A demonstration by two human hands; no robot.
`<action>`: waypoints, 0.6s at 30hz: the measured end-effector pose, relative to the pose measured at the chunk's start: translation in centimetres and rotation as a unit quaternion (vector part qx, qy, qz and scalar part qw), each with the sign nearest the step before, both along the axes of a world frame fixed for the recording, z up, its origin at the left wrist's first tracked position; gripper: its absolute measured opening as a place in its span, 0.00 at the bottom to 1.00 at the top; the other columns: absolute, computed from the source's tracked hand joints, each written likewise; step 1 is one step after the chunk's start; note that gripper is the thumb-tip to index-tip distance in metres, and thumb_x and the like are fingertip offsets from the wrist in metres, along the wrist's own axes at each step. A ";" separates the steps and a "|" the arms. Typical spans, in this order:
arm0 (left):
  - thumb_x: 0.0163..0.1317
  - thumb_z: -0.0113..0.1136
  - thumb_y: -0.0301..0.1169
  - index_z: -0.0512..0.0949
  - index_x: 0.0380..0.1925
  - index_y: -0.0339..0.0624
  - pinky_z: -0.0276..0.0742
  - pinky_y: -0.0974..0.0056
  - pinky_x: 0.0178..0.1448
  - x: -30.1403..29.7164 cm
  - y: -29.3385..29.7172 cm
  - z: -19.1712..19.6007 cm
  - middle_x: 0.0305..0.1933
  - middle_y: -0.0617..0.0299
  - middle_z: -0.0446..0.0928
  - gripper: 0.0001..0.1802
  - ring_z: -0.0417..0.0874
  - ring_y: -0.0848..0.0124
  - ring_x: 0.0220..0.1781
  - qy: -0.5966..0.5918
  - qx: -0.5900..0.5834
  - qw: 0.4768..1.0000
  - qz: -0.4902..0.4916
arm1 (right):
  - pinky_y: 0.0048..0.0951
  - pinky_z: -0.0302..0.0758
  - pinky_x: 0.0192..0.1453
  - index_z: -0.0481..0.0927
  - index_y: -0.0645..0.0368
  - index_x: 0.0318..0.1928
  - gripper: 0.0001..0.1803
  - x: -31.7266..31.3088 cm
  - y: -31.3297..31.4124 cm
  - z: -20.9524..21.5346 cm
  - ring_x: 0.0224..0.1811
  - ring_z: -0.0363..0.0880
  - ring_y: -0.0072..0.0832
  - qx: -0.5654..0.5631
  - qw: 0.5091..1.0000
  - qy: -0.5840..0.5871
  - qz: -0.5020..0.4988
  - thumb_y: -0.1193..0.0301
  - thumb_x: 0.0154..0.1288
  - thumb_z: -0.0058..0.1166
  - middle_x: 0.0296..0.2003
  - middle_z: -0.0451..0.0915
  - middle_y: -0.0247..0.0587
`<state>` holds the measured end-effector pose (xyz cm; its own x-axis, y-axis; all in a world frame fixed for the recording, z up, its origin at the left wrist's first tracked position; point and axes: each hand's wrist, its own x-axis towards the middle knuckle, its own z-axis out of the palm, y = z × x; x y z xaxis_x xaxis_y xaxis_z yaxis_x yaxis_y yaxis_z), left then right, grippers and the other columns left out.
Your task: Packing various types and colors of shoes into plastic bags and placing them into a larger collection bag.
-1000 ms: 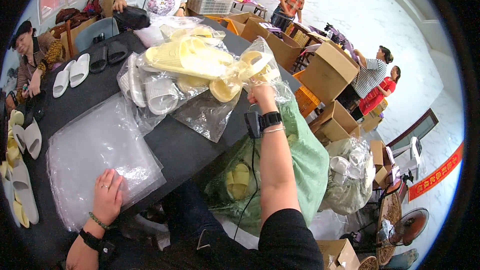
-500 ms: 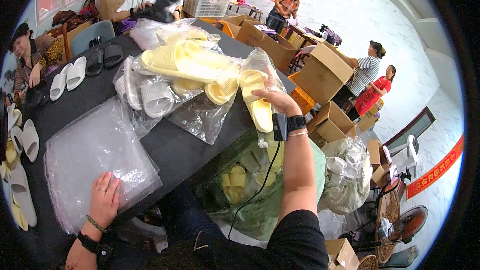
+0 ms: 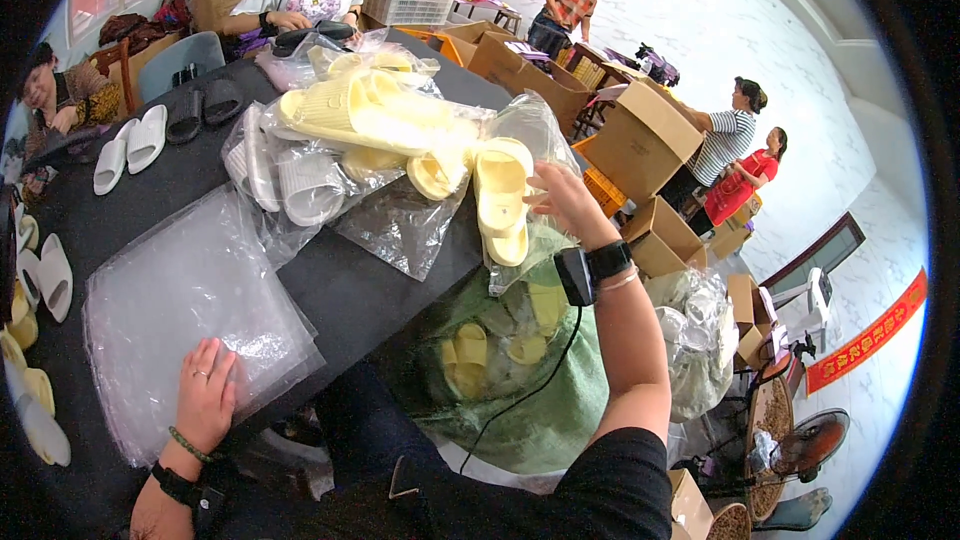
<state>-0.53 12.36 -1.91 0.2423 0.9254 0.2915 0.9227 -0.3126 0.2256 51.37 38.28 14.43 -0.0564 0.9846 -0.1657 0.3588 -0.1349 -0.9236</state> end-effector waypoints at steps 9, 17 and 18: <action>0.62 0.53 0.30 0.73 0.58 0.38 0.55 0.41 0.73 -0.2 -0.2 0.2 0.67 0.42 0.65 0.23 0.64 0.44 0.70 -0.001 -0.003 1.000 0.002 | 0.34 0.86 0.44 0.72 0.72 0.58 0.22 2.1 -7.2 13.9 0.39 0.87 0.41 0.064 0.967 0.243 0.050 0.67 0.74 0.39 0.45 0.82 0.63; 0.61 0.54 0.30 0.73 0.58 0.38 0.55 0.41 0.73 -0.1 0.2 -0.2 0.67 0.42 0.66 0.23 0.64 0.44 0.69 0.007 0.000 1.000 0.003 | 0.36 0.59 0.77 0.46 0.73 0.71 0.30 -3.1 -12.3 16.0 0.74 0.56 0.40 0.256 0.736 0.570 0.262 0.74 0.74 0.34 0.73 0.48 0.63; 0.61 0.54 0.30 0.73 0.58 0.38 0.55 0.41 0.73 -0.1 0.2 -0.2 0.67 0.42 0.66 0.23 0.64 0.45 0.69 0.008 0.002 1.000 0.002 | 0.40 0.50 0.81 0.42 0.75 0.72 0.30 -4.3 -11.9 16.2 0.76 0.51 0.43 0.299 0.719 0.539 0.322 0.72 0.75 0.29 0.72 0.50 0.64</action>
<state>-0.63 12.52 -2.14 0.2430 0.9251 0.2918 0.9278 -0.3095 0.2085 47.02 26.37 30.62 -0.3102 0.5732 0.7584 -0.7983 0.2761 -0.5352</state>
